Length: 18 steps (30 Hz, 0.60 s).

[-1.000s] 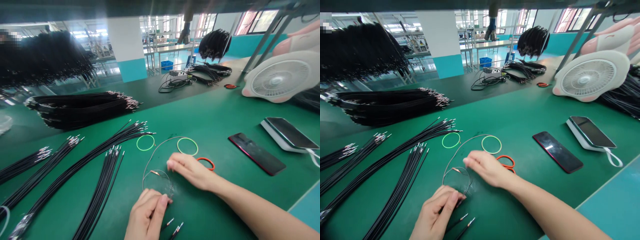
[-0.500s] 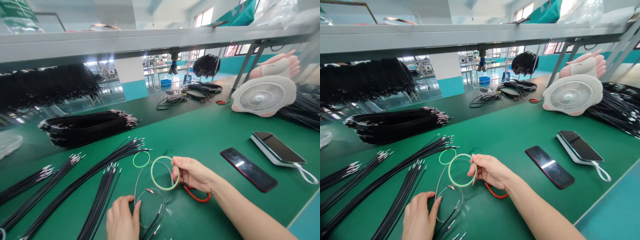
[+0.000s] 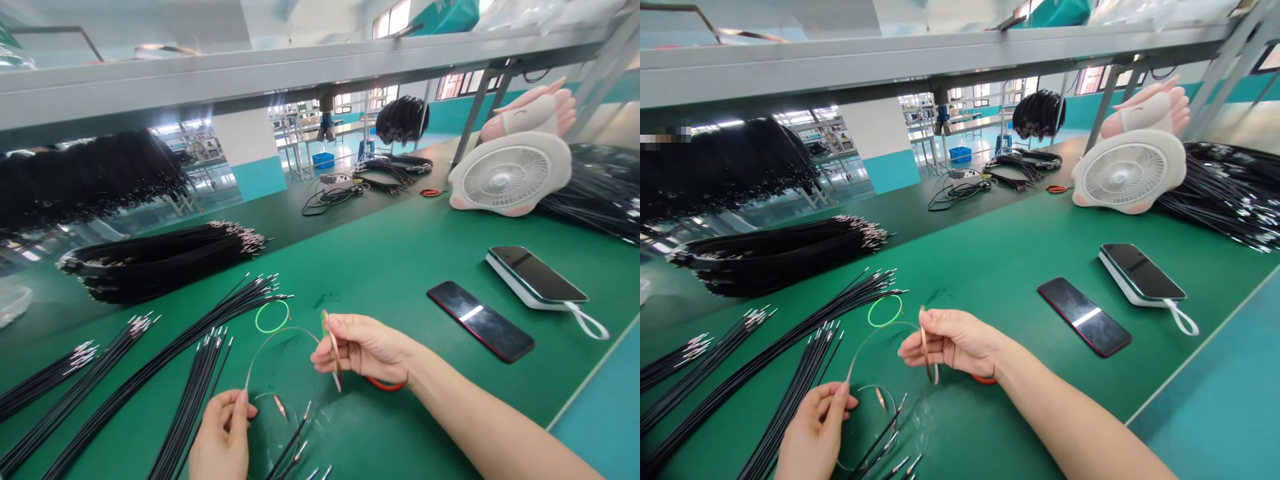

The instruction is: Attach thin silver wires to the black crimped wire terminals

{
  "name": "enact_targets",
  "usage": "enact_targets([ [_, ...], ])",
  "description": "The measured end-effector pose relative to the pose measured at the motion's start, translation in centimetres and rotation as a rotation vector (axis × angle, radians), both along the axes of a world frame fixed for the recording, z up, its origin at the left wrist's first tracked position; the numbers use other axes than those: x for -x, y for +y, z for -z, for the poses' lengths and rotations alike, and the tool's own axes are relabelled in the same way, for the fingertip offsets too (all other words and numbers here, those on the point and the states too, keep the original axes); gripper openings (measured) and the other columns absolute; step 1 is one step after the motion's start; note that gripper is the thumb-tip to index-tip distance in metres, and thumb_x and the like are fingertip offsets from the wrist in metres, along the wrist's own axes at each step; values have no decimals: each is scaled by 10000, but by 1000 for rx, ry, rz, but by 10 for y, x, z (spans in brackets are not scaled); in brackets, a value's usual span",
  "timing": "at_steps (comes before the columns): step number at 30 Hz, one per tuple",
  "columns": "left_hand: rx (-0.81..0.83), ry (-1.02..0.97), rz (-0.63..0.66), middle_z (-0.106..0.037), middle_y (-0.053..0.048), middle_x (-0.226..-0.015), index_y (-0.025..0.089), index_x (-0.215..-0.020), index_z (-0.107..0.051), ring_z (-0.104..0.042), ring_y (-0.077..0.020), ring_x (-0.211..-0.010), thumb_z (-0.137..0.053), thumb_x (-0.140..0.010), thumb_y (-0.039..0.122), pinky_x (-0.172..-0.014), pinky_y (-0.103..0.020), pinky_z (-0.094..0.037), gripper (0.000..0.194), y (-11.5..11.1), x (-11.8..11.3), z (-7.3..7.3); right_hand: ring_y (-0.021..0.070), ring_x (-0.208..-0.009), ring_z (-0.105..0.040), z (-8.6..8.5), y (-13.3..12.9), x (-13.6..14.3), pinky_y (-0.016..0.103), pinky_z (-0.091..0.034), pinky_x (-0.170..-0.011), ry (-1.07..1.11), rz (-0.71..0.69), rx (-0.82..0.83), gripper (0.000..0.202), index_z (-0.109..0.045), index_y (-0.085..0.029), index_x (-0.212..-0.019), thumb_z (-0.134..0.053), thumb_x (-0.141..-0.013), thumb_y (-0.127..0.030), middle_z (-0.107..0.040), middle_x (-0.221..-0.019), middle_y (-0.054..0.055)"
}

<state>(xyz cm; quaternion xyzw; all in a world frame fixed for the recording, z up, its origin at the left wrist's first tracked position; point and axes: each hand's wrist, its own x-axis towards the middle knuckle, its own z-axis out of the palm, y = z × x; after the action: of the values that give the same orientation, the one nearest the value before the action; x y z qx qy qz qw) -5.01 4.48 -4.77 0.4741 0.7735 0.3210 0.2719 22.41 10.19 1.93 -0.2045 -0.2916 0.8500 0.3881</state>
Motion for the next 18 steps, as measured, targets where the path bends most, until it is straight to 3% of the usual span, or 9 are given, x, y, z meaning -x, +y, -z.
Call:
enact_targets([
  [12,-21,-163,-35,-777,-106,-850,169,-1029,-587,-713,-287,-831,-630,-662,675,-788,-391,-527,627,-1,-10,-9,167,-749,-727,2,-2,3,351,-531,-858,18,14,12,321,-598,-122,-763,-789,-738,-379,-755,-745,55],
  [18,-40,-191,-31,-771,-135,-932,160,-1033,-604,-717,-291,-806,-645,-642,679,-780,-416,-541,651,-2,-10,-6,161,-744,-725,3,-3,1,362,-508,-892,-4,2,31,305,-602,-123,-762,-777,-754,-373,-755,-742,56],
])
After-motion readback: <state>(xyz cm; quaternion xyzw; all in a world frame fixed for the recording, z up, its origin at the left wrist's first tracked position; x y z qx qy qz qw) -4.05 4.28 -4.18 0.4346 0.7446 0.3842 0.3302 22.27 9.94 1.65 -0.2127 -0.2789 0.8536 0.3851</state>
